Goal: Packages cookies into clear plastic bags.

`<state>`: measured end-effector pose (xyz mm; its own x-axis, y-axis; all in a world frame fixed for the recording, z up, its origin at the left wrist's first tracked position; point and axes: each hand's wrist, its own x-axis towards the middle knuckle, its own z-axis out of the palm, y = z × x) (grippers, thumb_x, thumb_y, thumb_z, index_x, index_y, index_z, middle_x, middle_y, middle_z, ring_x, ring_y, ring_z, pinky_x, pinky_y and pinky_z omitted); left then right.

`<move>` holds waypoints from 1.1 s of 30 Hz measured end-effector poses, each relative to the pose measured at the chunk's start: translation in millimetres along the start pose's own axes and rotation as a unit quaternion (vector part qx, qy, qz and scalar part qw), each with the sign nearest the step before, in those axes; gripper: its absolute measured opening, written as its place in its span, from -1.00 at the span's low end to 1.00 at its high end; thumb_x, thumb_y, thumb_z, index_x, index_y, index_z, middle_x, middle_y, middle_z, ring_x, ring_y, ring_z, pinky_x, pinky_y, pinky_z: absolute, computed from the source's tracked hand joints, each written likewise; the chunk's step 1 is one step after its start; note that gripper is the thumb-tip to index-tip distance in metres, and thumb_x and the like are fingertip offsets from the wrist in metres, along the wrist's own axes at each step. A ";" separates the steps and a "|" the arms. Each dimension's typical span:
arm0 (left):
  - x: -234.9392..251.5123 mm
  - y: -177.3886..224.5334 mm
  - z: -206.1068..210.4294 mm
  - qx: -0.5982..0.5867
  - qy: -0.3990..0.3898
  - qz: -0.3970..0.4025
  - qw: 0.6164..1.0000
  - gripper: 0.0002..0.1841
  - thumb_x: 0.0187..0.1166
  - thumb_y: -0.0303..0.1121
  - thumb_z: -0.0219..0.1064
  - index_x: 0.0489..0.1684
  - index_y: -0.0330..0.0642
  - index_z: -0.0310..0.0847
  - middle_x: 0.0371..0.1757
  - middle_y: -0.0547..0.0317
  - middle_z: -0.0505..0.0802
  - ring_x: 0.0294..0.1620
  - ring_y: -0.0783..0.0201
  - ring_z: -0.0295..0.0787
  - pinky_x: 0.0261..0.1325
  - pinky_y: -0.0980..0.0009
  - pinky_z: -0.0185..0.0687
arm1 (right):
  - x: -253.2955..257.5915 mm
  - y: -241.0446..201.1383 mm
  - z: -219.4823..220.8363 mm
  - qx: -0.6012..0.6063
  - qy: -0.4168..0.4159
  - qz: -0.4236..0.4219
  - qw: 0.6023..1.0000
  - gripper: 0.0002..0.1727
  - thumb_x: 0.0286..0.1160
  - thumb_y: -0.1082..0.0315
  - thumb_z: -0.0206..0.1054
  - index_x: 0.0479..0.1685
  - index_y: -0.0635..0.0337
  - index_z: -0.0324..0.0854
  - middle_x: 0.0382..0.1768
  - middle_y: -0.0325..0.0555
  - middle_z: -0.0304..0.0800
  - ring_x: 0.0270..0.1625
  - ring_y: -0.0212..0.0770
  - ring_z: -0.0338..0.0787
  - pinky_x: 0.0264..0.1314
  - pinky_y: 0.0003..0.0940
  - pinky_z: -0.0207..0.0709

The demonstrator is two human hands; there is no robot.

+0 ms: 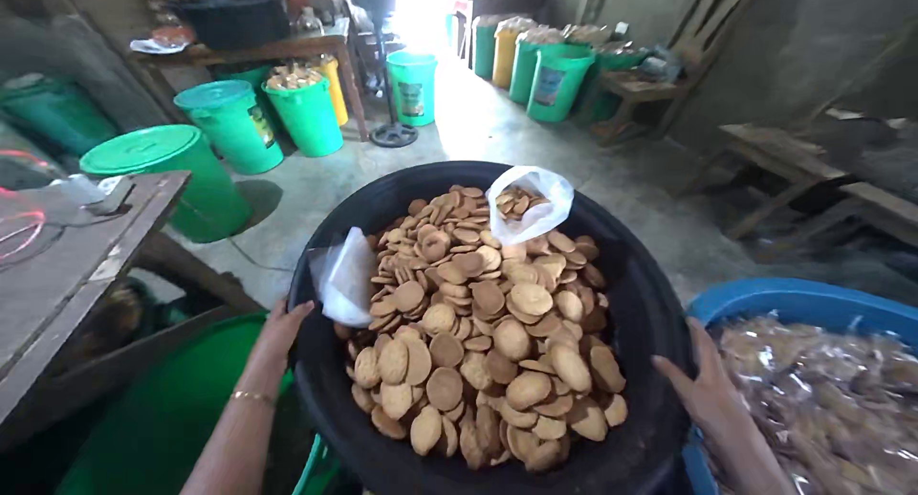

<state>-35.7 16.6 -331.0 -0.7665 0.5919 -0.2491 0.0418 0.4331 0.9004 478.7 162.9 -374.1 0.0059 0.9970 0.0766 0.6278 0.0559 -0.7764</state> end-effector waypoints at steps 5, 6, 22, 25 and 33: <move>-16.9 -1.6 6.1 -0.068 0.016 -0.023 0.997 -0.50 0.67 -0.48 0.17 0.62 -0.23 0.30 0.29 -0.16 0.67 0.08 0.21 0.71 0.09 0.25 0.66 | 18.5 6.3 4.9 0.161 0.008 0.046 0.986 0.02 0.33 0.61 0.19 0.94 0.10 -0.19 0.91 0.10 -0.19 0.89 -0.08 0.04 0.83 -0.09 0.07; -24.9 -5.0 8.1 -0.068 0.032 -0.027 0.997 -0.50 0.67 -0.47 0.17 0.63 -0.23 0.30 0.31 -0.18 0.67 0.11 0.17 0.70 0.11 0.21 0.65 | 26.9 8.5 1.2 0.138 0.000 0.041 0.990 0.02 0.34 0.60 0.19 0.94 0.11 -0.18 0.91 0.10 -0.18 0.89 -0.07 0.04 0.84 -0.09 0.07; -33.2 30.9 38.6 0.671 -0.159 0.357 0.630 -0.72 0.60 -0.76 0.02 0.09 -0.54 0.62 0.14 -0.34 0.77 0.29 -0.26 0.69 0.35 -0.11 0.47 | 30.2 -249.9 205.1 -0.347 -0.336 -0.420 0.768 -0.55 0.69 0.59 0.03 0.49 0.27 0.57 0.52 0.38 0.47 0.61 0.38 0.43 0.61 0.24 0.32; -48.9 20.5 31.6 0.626 -0.223 0.347 0.662 -0.73 0.66 -0.66 0.08 0.17 -0.49 0.64 0.21 -0.35 0.75 0.36 -0.32 0.64 0.36 -0.16 0.52 | 30.5 -237.8 207.0 -0.341 -0.311 -0.442 0.769 -0.56 0.66 0.60 0.06 0.46 0.26 0.58 0.48 0.37 0.54 0.60 0.39 0.46 0.59 0.25 0.34; -109.9 -19.2 24.3 0.409 -0.311 0.376 0.771 -0.67 0.74 -0.19 0.22 -0.14 -0.28 0.82 -0.13 -0.19 0.88 -0.06 -0.22 0.87 -0.05 -0.22 0.71 | 11.9 -202.7 178.0 -0.116 -0.181 -0.595 0.774 -0.73 0.72 0.37 0.19 0.11 0.32 0.73 0.07 0.16 0.86 0.20 0.14 0.85 0.32 0.02 0.68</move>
<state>63.3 -40.2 -329.6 0.1174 0.9860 -0.1186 0.9102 -0.0591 0.4100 213.0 172.9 -327.1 -0.8769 0.1974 0.4382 0.1434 0.9777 -0.1535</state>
